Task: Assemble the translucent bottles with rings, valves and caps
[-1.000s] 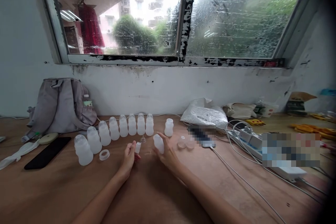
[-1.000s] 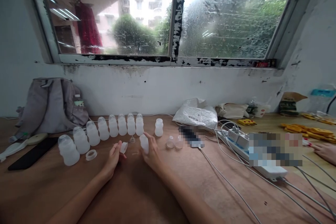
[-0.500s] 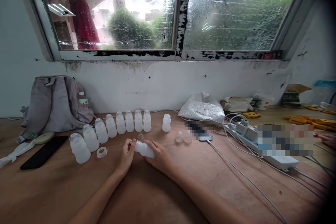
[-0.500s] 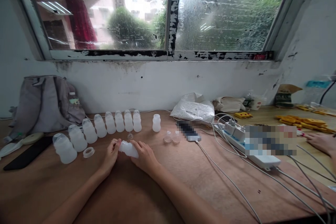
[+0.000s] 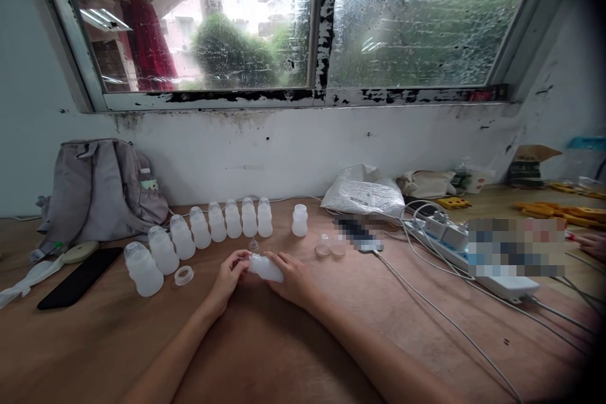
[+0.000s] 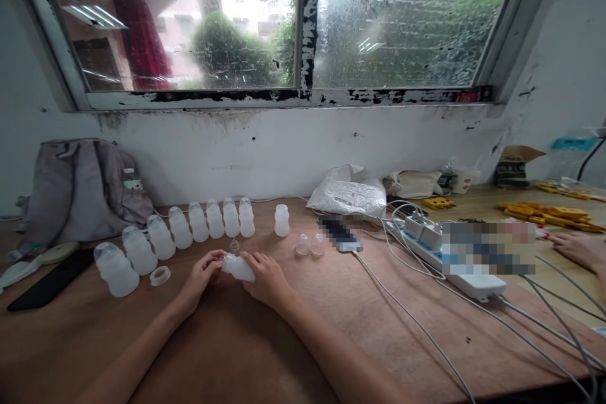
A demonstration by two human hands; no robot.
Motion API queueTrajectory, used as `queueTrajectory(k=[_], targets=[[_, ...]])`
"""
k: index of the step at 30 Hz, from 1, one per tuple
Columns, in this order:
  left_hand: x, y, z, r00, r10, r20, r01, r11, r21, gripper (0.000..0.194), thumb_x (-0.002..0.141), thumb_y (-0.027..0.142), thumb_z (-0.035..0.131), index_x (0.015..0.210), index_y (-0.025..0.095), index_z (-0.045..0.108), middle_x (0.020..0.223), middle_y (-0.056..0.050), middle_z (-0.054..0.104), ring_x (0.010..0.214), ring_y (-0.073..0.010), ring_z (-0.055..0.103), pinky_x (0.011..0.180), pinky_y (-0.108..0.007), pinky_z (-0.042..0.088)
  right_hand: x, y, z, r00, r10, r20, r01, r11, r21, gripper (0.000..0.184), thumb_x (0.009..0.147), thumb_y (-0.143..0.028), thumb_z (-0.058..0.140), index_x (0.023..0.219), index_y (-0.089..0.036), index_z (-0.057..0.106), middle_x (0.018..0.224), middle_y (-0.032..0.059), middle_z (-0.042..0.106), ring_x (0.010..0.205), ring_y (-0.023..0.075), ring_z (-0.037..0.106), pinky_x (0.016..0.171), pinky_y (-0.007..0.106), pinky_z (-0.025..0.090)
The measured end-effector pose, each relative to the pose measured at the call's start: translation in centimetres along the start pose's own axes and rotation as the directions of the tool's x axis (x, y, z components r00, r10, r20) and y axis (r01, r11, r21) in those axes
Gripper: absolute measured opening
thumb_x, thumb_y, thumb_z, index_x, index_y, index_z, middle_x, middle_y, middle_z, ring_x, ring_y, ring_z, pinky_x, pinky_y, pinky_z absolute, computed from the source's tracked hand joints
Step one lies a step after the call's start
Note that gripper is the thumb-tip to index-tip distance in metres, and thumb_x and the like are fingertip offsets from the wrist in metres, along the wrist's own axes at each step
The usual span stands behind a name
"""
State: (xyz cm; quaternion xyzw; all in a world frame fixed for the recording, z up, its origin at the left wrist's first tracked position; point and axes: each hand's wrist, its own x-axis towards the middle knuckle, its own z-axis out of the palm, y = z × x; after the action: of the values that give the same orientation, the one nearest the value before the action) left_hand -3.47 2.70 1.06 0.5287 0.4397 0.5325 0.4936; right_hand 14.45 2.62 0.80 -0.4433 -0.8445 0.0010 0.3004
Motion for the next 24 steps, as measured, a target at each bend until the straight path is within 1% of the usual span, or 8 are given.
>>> queueTrajectory(k=[3,6,8,10,15,18,21,24], targets=[[0.2,0.2,-0.3,0.999,-0.031,0.032,0.035,0.99,-0.14,0.035,0.062,0.025,0.061,0.095,0.018,0.056,0.089,-0.003,0.058,0.07,-0.0112,0.054,0.057,-0.02,0.041,0.1,0.1,-0.1,1.0,-0.017,0.011,0.018,0.999,-0.043,0.057,0.065,-0.023,0.062,0.118,-0.021,0.044,0.097,0.0074,0.057,0.087,0.0235,0.052,0.076,0.032,0.041],[0.4,-0.1,-0.3,0.993,-0.106,-0.049,0.093,0.972,-0.217,0.041,0.065,0.032,0.063,0.101,0.017,0.052,0.085,-0.003,0.058,0.067,-0.0101,0.054,0.057,-0.02,0.042,0.1,-0.1,-0.3,1.0,-0.017,0.024,0.018,0.997,-0.07,0.056,0.066,-0.024,0.061,0.119,-0.021,0.043,0.097,0.0078,0.057,0.088,0.0234,0.05,0.077,0.032,0.039],[0.5,-0.3,-0.3,0.983,-0.148,-0.113,0.123,0.972,-0.201,0.042,0.065,0.036,0.065,0.098,0.015,0.052,0.073,-0.001,0.056,0.059,-0.0083,0.053,0.053,-0.019,0.041,0.1,-0.3,-0.4,0.999,-0.024,0.044,0.028,0.996,-0.086,0.055,0.067,-0.023,0.06,0.119,-0.022,0.043,0.096,0.0073,0.056,0.088,0.0229,0.05,0.078,0.031,0.038],[0.5,-0.5,-0.4,0.981,-0.154,-0.119,0.129,0.973,-0.192,0.043,0.062,0.035,0.068,0.095,0.014,0.052,0.067,0.001,0.056,0.057,-0.0083,0.053,0.055,-0.019,0.042,0.0,-0.4,-0.7,0.997,-0.034,0.063,0.041,0.994,-0.104,0.054,0.068,-0.021,0.059,0.119,-0.022,0.042,0.096,0.0066,0.056,0.089,0.0221,0.049,0.078,0.03,0.038],[0.4,-0.1,-0.6,0.995,-0.089,-0.049,0.076,0.972,-0.221,0.048,0.053,0.025,0.075,0.095,0.015,0.054,0.085,-0.005,0.062,0.079,-0.0143,0.058,0.072,-0.024,0.045,0.2,-0.4,-1.6,0.996,-0.045,0.071,0.057,0.981,-0.184,0.055,0.069,-0.02,0.059,0.121,-0.021,0.041,0.099,0.0069,0.055,0.091,0.0225,0.046,0.08,0.032,0.035],[0.5,0.3,-0.7,0.995,-0.067,-0.071,0.049,0.971,-0.234,0.042,0.058,0.029,0.072,0.094,0.015,0.056,0.09,-0.006,0.063,0.08,-0.0144,0.058,0.073,-0.025,0.045,0.4,-0.5,-2.0,0.999,-0.036,0.034,0.043,0.977,-0.209,0.056,0.069,-0.018,0.059,0.122,-0.022,0.04,0.101,0.008,0.054,0.093,0.0235,0.046,0.082,0.034,0.033],[0.4,0.3,-0.7,0.991,-0.124,-0.04,0.116,0.981,-0.155,0.034,0.062,0.035,0.068,0.087,0.013,0.06,0.08,-0.006,0.064,0.071,-0.0143,0.059,0.068,-0.026,0.046,0.4,-0.8,-2.1,0.999,-0.035,0.02,0.038,0.982,-0.187,0.058,0.068,-0.016,0.059,0.122,-0.023,0.041,0.102,0.0087,0.055,0.093,0.0242,0.046,0.082,0.035,0.033],[0.3,0.6,-0.9,0.998,-0.061,0.001,0.061,0.998,-0.033,0.03,0.059,0.031,0.071,0.08,0.012,0.063,0.081,-0.007,0.065,0.076,-0.0162,0.058,0.072,-0.026,0.045,0.3,-0.8,-2.1,1.0,-0.004,0.027,0.005,0.998,-0.055,0.057,0.064,-0.017,0.061,0.119,-0.022,0.045,0.1,0.0081,0.057,0.091,0.0246,0.049,0.08,0.035,0.035]])
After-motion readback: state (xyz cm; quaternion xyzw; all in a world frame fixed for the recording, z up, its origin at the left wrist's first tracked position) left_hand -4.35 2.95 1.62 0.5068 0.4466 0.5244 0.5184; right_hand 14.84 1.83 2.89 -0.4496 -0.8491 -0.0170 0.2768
